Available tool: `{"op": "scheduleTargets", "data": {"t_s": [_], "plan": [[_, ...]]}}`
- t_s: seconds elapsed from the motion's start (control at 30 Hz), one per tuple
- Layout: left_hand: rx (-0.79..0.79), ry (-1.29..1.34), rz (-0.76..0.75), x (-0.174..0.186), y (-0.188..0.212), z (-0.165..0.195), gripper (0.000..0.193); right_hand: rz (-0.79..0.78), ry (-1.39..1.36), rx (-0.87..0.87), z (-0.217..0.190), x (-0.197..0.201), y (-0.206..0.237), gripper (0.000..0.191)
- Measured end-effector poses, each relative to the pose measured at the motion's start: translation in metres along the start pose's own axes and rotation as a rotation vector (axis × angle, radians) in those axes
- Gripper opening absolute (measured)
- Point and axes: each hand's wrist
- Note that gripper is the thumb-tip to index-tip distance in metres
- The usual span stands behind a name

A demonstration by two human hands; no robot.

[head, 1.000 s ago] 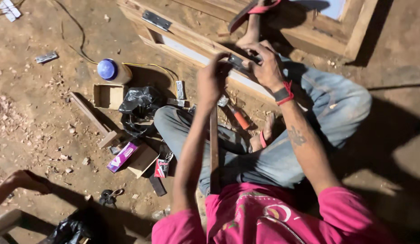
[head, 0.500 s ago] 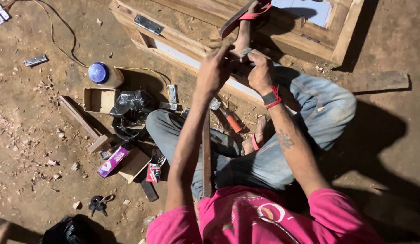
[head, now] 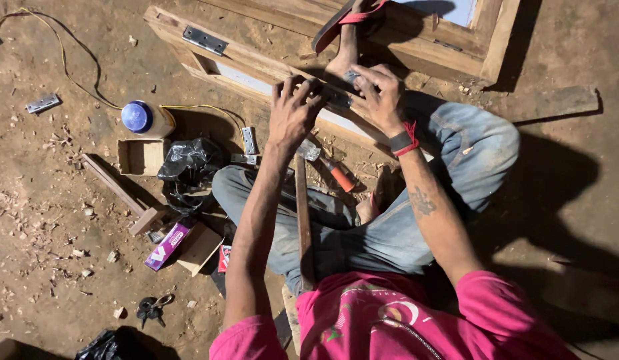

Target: The person uses a chisel and hammer to carve a recess into a wooden frame, then places a metal hinge into the recess and hammers nails to secure it. The person repeats this process for a second hinge on the same frame.

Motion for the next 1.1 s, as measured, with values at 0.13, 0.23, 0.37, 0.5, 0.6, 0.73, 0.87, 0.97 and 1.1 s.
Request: {"op": "scheduleTargets", "data": {"t_s": [0.13,0.23,0.37,0.5,0.6,0.73,0.87,0.97,1.1], "plan": [[-0.016,0.017,-0.008,-0.002,0.0,-0.002,0.051,-0.003,0.196,0.214,0.002,-0.001,-0.001,0.023],[-0.021,0.131,0.001,0.003,0.0,0.0,0.04,-0.014,0.194,0.277,-0.001,-0.001,-0.001,0.021],[-0.03,0.182,0.048,0.012,-0.001,0.004,0.036,-0.007,0.105,0.176,-0.014,-0.007,0.0,0.023],[-0.024,0.219,0.023,0.019,-0.002,0.005,0.037,-0.063,0.268,0.305,-0.026,-0.008,0.0,0.013],[-0.029,0.227,0.046,0.023,-0.004,0.005,0.036,-0.096,0.229,0.306,-0.032,-0.007,-0.002,0.011],[-0.044,0.252,0.091,0.025,-0.004,0.006,0.036,-0.083,0.215,0.278,-0.037,-0.006,-0.003,0.01],[-0.039,0.279,0.096,0.023,-0.003,0.005,0.034,-0.087,0.255,0.306,-0.041,-0.008,-0.003,0.01],[-0.016,0.272,0.058,0.017,-0.003,0.005,0.033,-0.081,0.295,0.318,-0.042,-0.008,-0.004,0.009],[-0.017,0.246,0.093,0.01,-0.004,0.003,0.033,-0.08,0.287,0.322,-0.044,-0.008,-0.004,0.011]]}}
Point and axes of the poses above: each hand's wrist, its own y-axis away from the middle knuckle, its own x-axis out of the back of the hand, z = x × y, and after that the axes turned 9 degrees about -z, right-handed
